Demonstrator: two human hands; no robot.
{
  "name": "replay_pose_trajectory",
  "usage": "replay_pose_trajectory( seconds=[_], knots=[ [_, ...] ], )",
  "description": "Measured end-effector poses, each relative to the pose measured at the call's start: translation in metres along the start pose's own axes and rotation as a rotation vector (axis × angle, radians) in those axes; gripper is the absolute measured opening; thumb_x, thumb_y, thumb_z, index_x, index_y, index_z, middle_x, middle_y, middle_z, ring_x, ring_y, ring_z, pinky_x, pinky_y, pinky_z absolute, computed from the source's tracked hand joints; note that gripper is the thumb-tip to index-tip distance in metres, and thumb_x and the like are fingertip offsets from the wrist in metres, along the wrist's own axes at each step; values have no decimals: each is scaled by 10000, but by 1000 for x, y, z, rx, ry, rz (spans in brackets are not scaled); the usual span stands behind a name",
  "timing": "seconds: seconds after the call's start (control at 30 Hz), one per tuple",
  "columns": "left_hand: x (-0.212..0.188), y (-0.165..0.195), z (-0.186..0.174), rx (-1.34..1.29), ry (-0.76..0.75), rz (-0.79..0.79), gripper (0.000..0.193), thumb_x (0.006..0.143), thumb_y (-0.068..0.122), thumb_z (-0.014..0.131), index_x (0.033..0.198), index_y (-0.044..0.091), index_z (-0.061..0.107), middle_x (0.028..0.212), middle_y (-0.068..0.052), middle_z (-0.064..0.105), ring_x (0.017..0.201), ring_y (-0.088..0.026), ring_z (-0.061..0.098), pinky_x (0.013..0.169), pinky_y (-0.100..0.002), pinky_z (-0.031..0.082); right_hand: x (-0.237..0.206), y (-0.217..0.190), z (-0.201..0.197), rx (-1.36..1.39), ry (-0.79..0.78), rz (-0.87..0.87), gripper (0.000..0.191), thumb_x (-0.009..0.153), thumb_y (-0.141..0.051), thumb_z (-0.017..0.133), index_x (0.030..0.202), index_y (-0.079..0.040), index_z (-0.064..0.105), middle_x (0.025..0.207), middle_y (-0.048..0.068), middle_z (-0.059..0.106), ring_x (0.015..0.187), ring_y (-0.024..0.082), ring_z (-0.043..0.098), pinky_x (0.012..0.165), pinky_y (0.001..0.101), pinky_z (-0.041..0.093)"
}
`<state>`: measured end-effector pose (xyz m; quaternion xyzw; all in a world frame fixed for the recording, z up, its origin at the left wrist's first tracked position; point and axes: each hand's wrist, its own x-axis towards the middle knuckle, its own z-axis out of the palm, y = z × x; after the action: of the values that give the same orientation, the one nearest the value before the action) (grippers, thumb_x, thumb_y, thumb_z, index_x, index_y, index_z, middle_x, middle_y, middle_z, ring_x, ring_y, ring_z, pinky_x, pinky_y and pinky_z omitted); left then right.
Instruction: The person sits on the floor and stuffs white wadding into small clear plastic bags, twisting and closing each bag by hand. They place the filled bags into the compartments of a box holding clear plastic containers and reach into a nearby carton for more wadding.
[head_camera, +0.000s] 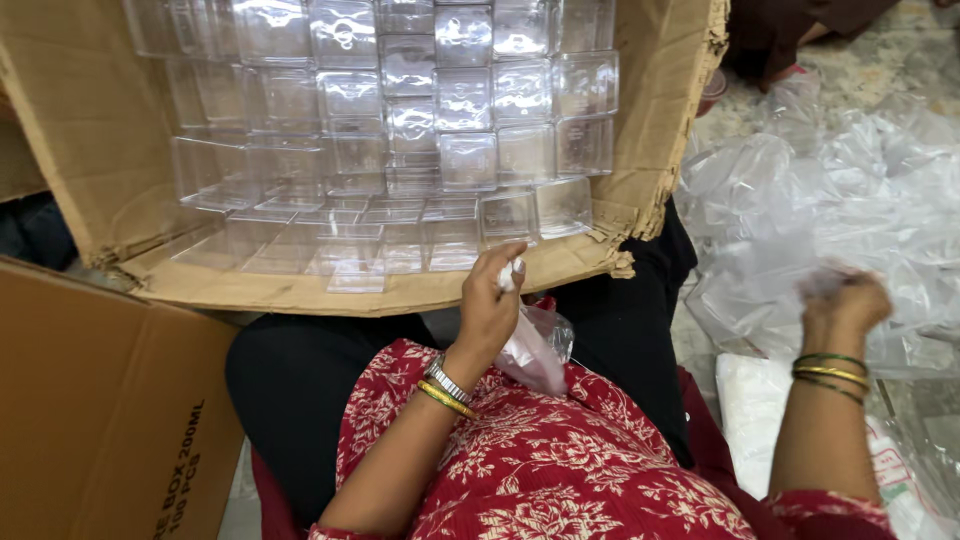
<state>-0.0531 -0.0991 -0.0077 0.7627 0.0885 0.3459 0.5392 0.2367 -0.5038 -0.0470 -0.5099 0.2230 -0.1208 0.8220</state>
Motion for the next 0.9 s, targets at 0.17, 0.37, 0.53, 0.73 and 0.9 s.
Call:
replay_pose_trajectory(
  seconds=[0.17, 0.37, 0.53, 0.73, 0.9],
  knots=[
    [-1, 9, -7, -175, -63, -346, 232, 1056, 185, 632, 1224, 43, 710, 999, -82, 697, 885, -133, 619, 783, -280, 504, 19, -21, 6, -109, 126, -219, 304, 889, -70, 565, 1190, -44, 587, 1260, 87, 629, 1150, 262, 571, 949, 445, 480],
    [-1, 17, -8, -464, -104, -294, 262, 916, 55, 714, 1173, 28, 673, 992, 12, 687, 872, -44, 613, 752, -208, 517, -87, 14, 61, -408, -432, -665, 130, 1111, 56, 648, 1208, -30, 635, 1218, 76, 653, 1133, 175, 621, 1037, 322, 526],
    [1, 16, -9, -522, -46, -340, 168, 939, 62, 798, 995, 24, 644, 900, -20, 677, 814, -52, 608, 711, -219, 525, -257, 65, 114, -518, -1202, -100, 206, 823, 43, 695, 1003, -57, 674, 944, -11, 700, 869, 65, 677, 781, 225, 583],
    [-3, 27, -46, -751, 36, -444, 196, 931, 69, 754, 1049, 55, 598, 927, -11, 677, 811, -59, 632, 689, -216, 532, -343, 72, 151, -390, -1288, 131, 113, 1000, -105, 674, 1087, -34, 666, 907, -21, 679, 788, 18, 577, 669, 181, 461],
    [-7, 34, -79, -598, 117, -422, 254, 874, 24, 785, 1046, 52, 601, 902, -17, 672, 788, -74, 643, 676, -226, 542, -352, 73, 150, -358, -1286, 152, 130, 1028, -126, 637, 1119, -34, 627, 891, -29, 662, 762, 18, 565, 653, 176, 447]
  ],
)
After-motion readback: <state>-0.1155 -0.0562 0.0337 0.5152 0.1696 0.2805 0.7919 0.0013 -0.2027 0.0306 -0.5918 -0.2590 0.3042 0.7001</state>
